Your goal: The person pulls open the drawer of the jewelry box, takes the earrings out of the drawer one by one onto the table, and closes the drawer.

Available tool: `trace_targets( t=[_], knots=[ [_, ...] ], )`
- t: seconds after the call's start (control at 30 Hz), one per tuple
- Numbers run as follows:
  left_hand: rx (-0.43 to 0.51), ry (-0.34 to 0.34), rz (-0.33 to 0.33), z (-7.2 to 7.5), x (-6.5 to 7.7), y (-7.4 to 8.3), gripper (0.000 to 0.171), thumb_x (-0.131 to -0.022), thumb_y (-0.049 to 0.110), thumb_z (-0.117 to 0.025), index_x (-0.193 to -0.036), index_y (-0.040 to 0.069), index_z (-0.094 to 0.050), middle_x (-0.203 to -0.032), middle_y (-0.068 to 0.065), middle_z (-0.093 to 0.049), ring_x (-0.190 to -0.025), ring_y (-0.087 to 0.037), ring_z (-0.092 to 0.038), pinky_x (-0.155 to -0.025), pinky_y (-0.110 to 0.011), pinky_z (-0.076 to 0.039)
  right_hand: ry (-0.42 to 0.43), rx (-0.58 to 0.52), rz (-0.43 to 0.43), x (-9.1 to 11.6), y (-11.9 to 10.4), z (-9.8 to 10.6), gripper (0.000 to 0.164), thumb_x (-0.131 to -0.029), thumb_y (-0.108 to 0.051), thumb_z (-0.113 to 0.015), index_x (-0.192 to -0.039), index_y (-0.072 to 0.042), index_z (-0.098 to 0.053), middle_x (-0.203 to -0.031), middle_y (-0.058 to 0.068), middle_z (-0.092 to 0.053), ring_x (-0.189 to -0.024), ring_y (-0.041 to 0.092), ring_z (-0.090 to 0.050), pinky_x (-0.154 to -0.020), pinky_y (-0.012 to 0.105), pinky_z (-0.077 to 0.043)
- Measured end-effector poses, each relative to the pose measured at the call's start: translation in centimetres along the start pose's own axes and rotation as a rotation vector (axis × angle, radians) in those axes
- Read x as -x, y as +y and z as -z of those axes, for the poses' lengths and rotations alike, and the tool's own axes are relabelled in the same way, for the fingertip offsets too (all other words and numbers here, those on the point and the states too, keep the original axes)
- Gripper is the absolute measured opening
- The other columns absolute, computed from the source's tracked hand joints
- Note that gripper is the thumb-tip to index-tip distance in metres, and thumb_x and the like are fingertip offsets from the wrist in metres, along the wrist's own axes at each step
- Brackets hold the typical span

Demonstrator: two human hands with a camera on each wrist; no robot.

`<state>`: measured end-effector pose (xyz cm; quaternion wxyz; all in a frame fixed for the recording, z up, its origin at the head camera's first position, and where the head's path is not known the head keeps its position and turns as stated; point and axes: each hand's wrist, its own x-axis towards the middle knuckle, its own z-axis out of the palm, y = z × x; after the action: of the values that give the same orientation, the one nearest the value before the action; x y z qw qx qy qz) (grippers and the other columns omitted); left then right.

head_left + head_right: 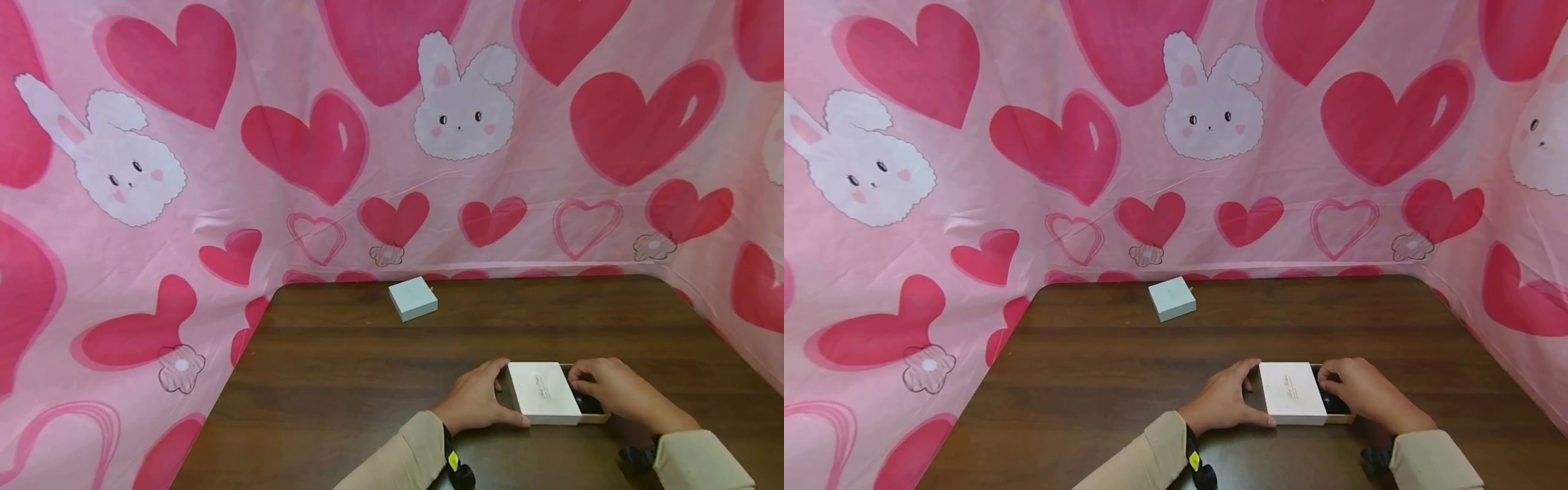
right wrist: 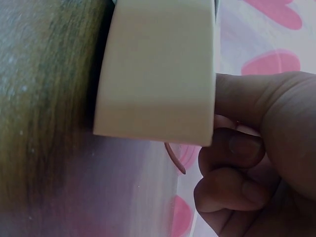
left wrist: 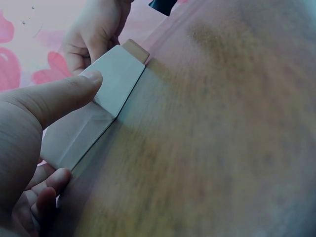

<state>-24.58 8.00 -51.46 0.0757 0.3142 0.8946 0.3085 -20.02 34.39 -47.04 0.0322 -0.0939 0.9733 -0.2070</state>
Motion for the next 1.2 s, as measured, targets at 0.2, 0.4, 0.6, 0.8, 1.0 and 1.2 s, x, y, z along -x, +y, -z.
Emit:
trace_targets(
  t=[0.2,0.4,0.6,0.8,1.0,1.2],
  knots=[
    [0.002,-0.001,0.001,-0.01,-0.05,-0.08,0.097,-0.061,0.064,-0.083,-0.142,0.028,-0.043,-0.100,0.018,-0.051,-0.086,0.004,-0.048,-0.073,-0.025,-0.040,-0.014,-0.008,-0.012,-0.11,0.07,0.07,0.011,-0.086,-0.006,-0.072,-0.085,-0.015,-0.066,-0.079,-0.004,-0.057,-0.073,0.015,-0.051,-0.066,0.036,-0.044],
    [0.017,-0.006,0.004,0.04,-0.04,-0.04,0.097,-0.061,0.064,-0.083,-0.142,0.029,-0.043,-0.099,0.018,-0.050,-0.085,0.003,-0.048,-0.072,-0.025,-0.041,-0.015,-0.011,-0.008,-0.03,0.08,0.13,0.011,-0.087,-0.006,-0.071,-0.086,-0.016,-0.065,-0.079,-0.005,-0.057,-0.072,0.014,-0.050,-0.065,0.035,-0.044],
    [0.025,-0.014,0.012,0.07,-0.03,0.02,0.098,-0.062,0.065,-0.082,-0.143,0.029,-0.042,-0.098,0.018,-0.050,-0.085,0.003,-0.048,-0.072,-0.025,-0.041,-0.019,-0.022,-0.017,0.03,0.04,0.23,0.011,-0.087,-0.006,-0.070,-0.086,-0.015,-0.065,-0.079,-0.005,-0.056,-0.072,0.014,-0.050,-0.064,0.034,-0.043],
    [0.039,-0.027,0.012,-0.04,-0.02,-0.07,0.098,-0.062,0.065,-0.082,-0.143,0.029,-0.041,-0.097,0.017,-0.049,-0.084,0.002,-0.047,-0.072,-0.025,-0.040,-0.008,-0.019,-0.008,0.12,0.08,0.21,0.012,-0.087,-0.006,-0.070,-0.085,-0.016,-0.065,-0.079,-0.006,-0.057,-0.072,0.013,-0.050,-0.063,0.032,-0.044],
    [0.038,-0.025,0.003,-0.08,-0.07,-0.12,0.098,-0.063,0.065,-0.082,-0.144,0.028,-0.041,-0.097,0.018,-0.049,-0.083,0.002,-0.047,-0.071,-0.025,-0.040,-0.006,-0.033,-0.007,0.27,0.11,0.20,0.012,-0.088,-0.006,-0.070,-0.085,-0.017,-0.064,-0.079,-0.006,-0.057,-0.068,0.010,-0.050,-0.062,0.030,-0.043],
    [0.044,-0.021,0.013,-0.09,-0.07,-0.12,0.098,-0.062,0.064,-0.083,-0.144,0.030,-0.041,-0.097,0.018,-0.050,-0.083,0.003,-0.048,-0.071,-0.025,-0.041,-0.016,-0.059,-0.023,0.36,0.04,0.33,0.011,-0.088,-0.006,-0.069,-0.086,-0.016,-0.065,-0.079,-0.006,-0.057,-0.065,0.011,-0.051,-0.060,0.029,-0.043]
  ],
)
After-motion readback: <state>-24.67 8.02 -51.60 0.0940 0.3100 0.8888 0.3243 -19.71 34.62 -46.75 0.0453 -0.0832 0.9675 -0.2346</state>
